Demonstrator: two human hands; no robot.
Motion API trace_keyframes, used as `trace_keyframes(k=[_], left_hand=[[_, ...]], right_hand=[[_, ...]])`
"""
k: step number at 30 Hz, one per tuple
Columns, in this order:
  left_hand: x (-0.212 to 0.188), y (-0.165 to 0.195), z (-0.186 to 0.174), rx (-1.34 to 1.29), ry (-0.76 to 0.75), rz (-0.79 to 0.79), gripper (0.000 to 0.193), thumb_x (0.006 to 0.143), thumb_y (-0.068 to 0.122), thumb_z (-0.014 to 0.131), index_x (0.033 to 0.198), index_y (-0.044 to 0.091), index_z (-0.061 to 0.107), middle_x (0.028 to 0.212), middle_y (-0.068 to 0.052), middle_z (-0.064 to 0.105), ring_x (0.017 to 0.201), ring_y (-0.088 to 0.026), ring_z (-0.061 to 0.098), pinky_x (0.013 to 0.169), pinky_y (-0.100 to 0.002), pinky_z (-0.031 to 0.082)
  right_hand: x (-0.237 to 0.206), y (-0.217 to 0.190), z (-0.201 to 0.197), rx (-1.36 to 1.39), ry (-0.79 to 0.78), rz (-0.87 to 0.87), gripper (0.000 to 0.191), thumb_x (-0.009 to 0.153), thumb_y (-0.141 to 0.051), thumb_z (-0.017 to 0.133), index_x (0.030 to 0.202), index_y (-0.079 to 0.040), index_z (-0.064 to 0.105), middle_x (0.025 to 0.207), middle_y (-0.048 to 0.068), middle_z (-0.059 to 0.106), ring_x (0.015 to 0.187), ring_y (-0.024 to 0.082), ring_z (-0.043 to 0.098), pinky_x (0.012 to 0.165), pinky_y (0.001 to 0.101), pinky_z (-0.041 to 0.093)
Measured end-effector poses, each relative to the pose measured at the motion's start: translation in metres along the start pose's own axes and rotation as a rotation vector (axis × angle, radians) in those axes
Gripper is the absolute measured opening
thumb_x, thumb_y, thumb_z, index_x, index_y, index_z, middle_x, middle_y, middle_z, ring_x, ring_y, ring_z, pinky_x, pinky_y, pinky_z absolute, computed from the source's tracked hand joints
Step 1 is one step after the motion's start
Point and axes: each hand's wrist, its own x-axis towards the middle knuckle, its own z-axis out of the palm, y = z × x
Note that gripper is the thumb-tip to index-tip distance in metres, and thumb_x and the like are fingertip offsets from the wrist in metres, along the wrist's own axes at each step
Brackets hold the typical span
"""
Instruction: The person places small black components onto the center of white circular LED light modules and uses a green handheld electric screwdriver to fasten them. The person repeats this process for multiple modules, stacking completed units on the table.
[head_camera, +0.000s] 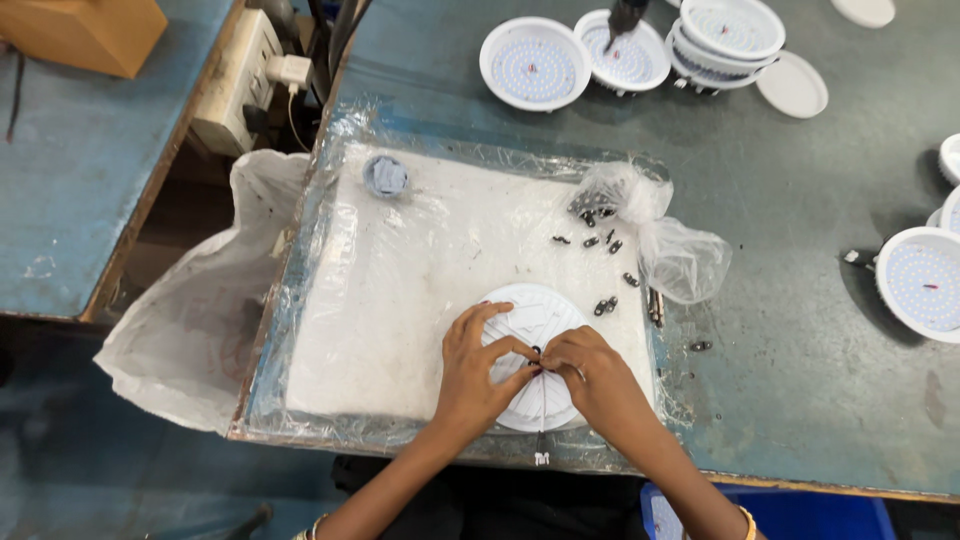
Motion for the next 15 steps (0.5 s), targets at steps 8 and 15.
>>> trace_keyframes(k=[8, 15], left_hand=[[0.002, 0.0, -0.004, -0.03, 0.001, -0.034, 0.013, 0.073, 0.026, 0.087, 0.081, 0.017, 0.083, 0.148, -0.009, 0.05, 0.142, -0.035, 0.034, 0.116, -0.054, 0.021], [0.002, 0.0, -0.008, -0.046, -0.024, -0.042, 0.011, 0.075, 0.025, 0.086, 0.078, 0.015, 0.082, 0.149, -0.008, 0.049, 0.145, -0.037, 0.031, 0.117, -0.056, 0.021]], right_hand=[[0.036, -0.01, -0.038, -0.042, -0.03, 0.098, 0.007, 0.081, -0.008, 0.077, 0.087, -0.006, 0.074, 0.096, 0.004, 0.074, 0.087, 0.022, 0.068, 0.08, 0.0369, 0.054], [0.162, -0.046, -0.179, 0.282, 0.484, -0.747, 0.049, 0.113, -0.036, 0.062, 0.139, -0.001, 0.039, 0.139, 0.008, 0.049, 0.132, 0.026, 0.052, 0.115, 0.0422, 0.047]])
